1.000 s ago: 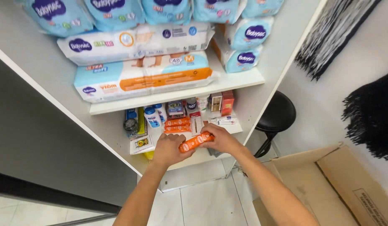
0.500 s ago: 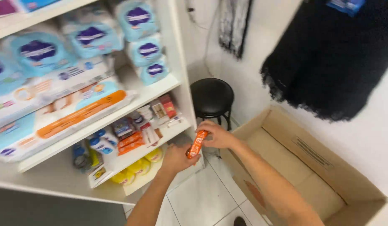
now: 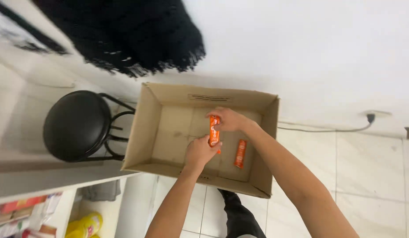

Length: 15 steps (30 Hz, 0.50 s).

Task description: The person repeatedly picks various small household items from a white shelf and places them into a cardboard box on the floor. Items include orange tubes, small boxes, and bottles. The person handles items one at a time, moving back and forth between the shelf and the box.

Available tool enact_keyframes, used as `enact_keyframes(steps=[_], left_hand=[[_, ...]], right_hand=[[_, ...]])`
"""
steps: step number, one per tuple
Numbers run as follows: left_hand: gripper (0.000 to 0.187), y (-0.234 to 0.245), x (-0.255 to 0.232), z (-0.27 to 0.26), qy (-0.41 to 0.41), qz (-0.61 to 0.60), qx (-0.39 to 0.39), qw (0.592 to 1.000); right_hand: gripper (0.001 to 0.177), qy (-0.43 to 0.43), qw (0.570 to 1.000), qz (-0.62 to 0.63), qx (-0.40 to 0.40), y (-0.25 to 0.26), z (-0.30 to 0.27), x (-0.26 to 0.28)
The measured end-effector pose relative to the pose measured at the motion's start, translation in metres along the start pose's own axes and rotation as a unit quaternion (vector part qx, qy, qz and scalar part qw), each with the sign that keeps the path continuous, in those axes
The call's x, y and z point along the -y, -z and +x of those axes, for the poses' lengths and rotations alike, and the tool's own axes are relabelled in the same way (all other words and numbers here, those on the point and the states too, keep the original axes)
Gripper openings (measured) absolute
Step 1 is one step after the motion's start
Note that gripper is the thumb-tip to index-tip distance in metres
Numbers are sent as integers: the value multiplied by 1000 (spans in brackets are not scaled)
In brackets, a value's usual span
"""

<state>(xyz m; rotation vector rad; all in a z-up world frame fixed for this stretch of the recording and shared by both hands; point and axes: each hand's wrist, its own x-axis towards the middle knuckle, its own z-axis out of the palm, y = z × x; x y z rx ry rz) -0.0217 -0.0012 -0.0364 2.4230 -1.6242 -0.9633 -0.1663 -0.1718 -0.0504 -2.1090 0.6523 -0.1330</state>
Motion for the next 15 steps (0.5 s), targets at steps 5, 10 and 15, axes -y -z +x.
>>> enact_keyframes(steps=[5, 10, 15], left_hand=[[66, -85, -39, 38, -32, -9, 82, 996], [50, -124, -63, 35, -17, -21, 177, 984], [34, -172, -55, 40, 3, -78, 220, 972]], right_hand=[[67, -227, 971, -42, 68, 2, -54, -68], [65, -300, 942, -61, 137, -30, -83, -118], [63, -322, 916, -128, 200, -93, -80, -174]])
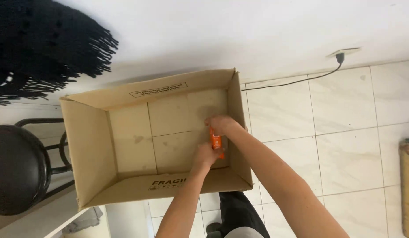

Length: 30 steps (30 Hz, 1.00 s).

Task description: The person repeatedly picks various small household items from a white shelf and places them into a cardboard box on the floor. Items include orange tubes, small boxes, and bottles. The person handles items one at a time, moving back and forth between the shelf and the box.

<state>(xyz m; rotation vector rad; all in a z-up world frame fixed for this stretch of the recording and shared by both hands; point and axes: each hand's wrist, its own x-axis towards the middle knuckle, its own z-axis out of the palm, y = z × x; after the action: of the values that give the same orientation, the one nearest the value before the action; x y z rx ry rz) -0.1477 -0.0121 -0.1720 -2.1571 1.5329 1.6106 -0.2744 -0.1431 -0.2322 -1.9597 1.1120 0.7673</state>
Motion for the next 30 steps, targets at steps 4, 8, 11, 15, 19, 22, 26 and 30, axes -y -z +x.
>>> enact_keyframes(steps=[4, 8, 11, 15, 19, 22, 26, 30], left_hand=[[27, -41, 15, 30, -4, -60, 17, 998], [34, -83, 30, 55, 40, -94, 14, 995], [33, -90, 37, 59, 51, -103, 5, 993], [31, -69, 22, 41, 45, -63, -14, 997], [20, -49, 5, 38, 55, 99, -31, 993], [15, -60, 23, 53, 79, 159, -26, 984], [12, -109, 70, 92, 36, 220, -49, 974], [21, -111, 63, 88, 43, 229, -17, 972]], right_hand=[[67, -28, 999, 22, 4, -35, 29, -16], [47, -74, 997, 27, 11, -23, 0, -1], [43, -80, 996, 29, -4, -35, 15, -8], [41, -77, 996, 45, -4, -48, 45, -22], [41, -77, 996, 49, 12, -18, 15, 4], [43, -87, 995, 54, 3, -9, 7, 12], [47, -88, 995, 55, 4, -10, 2, 10], [41, -98, 994, 45, 11, -34, 23, 1]])
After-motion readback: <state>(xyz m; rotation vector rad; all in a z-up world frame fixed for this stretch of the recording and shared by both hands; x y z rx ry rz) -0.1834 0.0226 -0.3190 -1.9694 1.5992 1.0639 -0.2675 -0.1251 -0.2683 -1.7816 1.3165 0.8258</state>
